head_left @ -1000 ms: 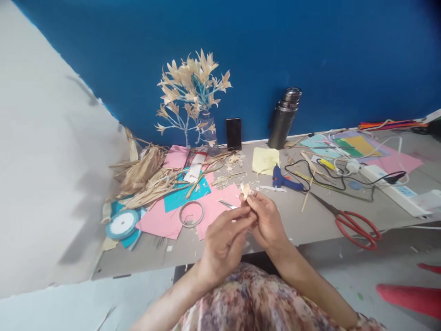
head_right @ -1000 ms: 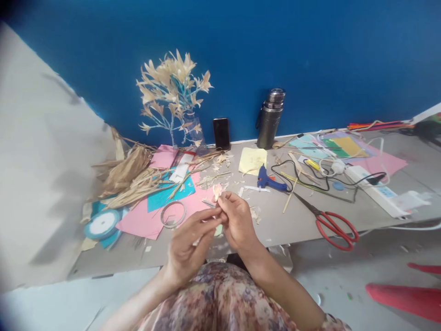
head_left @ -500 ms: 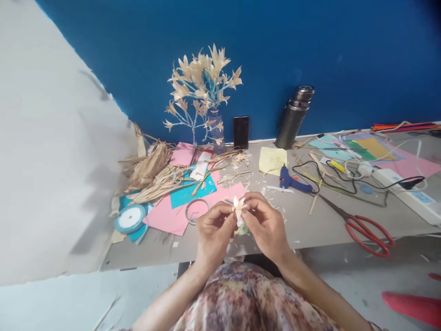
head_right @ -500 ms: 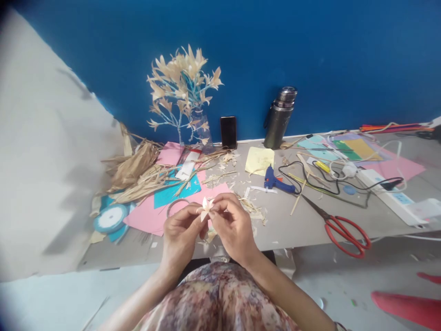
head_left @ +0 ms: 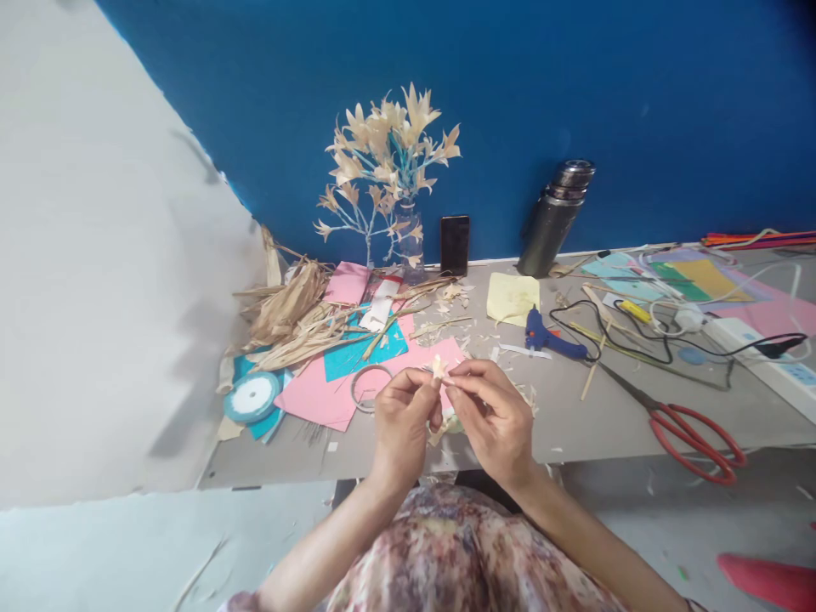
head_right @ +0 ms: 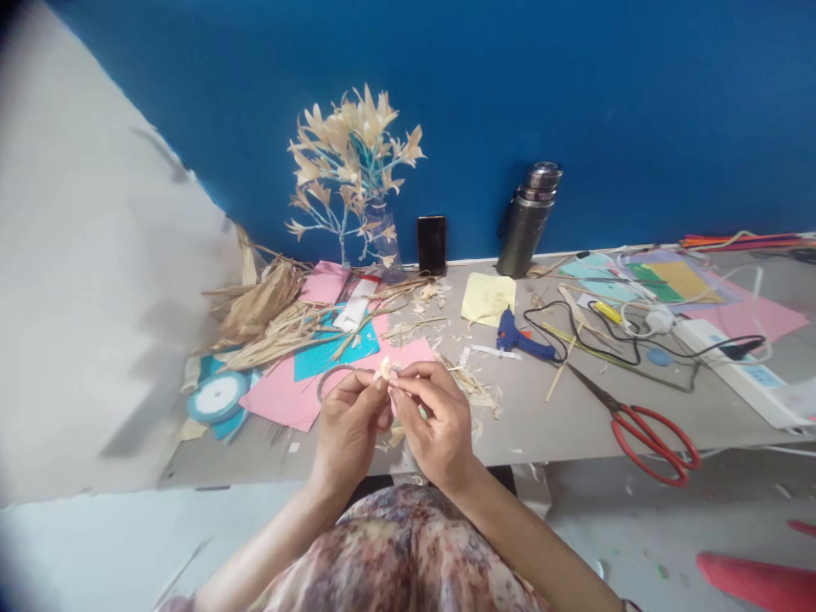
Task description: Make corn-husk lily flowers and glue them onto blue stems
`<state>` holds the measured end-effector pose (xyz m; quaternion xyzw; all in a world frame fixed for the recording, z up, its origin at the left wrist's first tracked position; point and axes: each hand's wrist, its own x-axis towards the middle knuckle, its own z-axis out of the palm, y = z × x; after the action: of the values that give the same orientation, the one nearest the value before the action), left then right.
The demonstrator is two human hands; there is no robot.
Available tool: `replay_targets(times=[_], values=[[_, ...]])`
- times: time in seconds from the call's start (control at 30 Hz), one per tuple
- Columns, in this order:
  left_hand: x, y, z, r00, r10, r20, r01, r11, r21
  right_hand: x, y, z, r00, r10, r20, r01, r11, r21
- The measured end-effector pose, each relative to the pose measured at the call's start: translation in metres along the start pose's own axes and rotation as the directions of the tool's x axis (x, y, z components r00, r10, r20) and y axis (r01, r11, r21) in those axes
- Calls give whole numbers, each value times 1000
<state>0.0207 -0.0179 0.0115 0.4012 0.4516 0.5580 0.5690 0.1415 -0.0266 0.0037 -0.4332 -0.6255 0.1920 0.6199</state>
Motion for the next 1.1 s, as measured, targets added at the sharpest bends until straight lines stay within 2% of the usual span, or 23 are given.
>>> replay_targets(times=[0.07,0.1,0.13,0.2,0.23,0.27,0.3,0.33,0.4,0.47,0.53,0.6,0.63,0.7,0.77,0.83,0.9,0.97,1.1], values=[[1,1,1,989,140,-54,-131,981,140,0,-1,1,1000,-20,-9,20,1000,-12],[2,1,2,964,255,-77,-233,946,227,0,-2,1,1000,-15,-11,15,1000,-11],[3,0,3,917,390,-85,-345,882,321,0,-2,2,1000,-1,-14,1,1000,-7],[7,-2,3,769,639,-26,-542,673,503,0,-3,2,999,42,-11,-42,999,5],[8,-4,3,693,720,34,-605,555,571,0,-3,3,998,67,-9,-67,998,15],[10,-7,2,628,771,104,-649,446,616,-1,-3,3,996,90,-10,-90,996,27],[11,-10,1,582,795,172,-679,358,641,-1,-2,3,994,111,-17,-110,993,37],[11,-13,0,550,802,233,-700,291,652,-1,-2,3,991,130,-31,-128,991,46],[10,-19,-2,526,789,318,-726,222,651,-2,0,3,983,168,-74,-164,985,59],[7,-22,-4,540,762,358,-744,234,626,-2,3,1,972,213,-98,-206,975,79],[3,-22,-5,571,736,363,-758,303,578,-3,5,0,964,249,-96,-239,965,111],[-1,-19,-6,619,708,340,-752,410,515,-4,7,-2,964,248,-99,-236,964,124],[-3,-17,-6,661,681,316,-731,489,475,-5,7,-2,966,238,-105,-225,967,121],[-5,-13,-6,777,575,257,-629,689,360,-5,7,-3,970,214,-115,-202,973,112],[-5,-10,-5,893,406,196,-443,871,212,-5,5,-3,975,200,-97,-188,975,120],[-5,-8,-3,963,243,113,-254,963,94,-5,4,-3,977,206,-62,-195,970,142],[-4,-6,-1,989,149,22,-150,987,51,-4,3,-2,977,213,-29,-206,966,153],[-4,-3,0,989,145,-29,-142,987,80,-4,2,-2,980,199,-16,-195,972,133],[-5,-1,-1,951,305,-44,-283,920,271,-4,1,-4,997,78,6,-78,996,38]])
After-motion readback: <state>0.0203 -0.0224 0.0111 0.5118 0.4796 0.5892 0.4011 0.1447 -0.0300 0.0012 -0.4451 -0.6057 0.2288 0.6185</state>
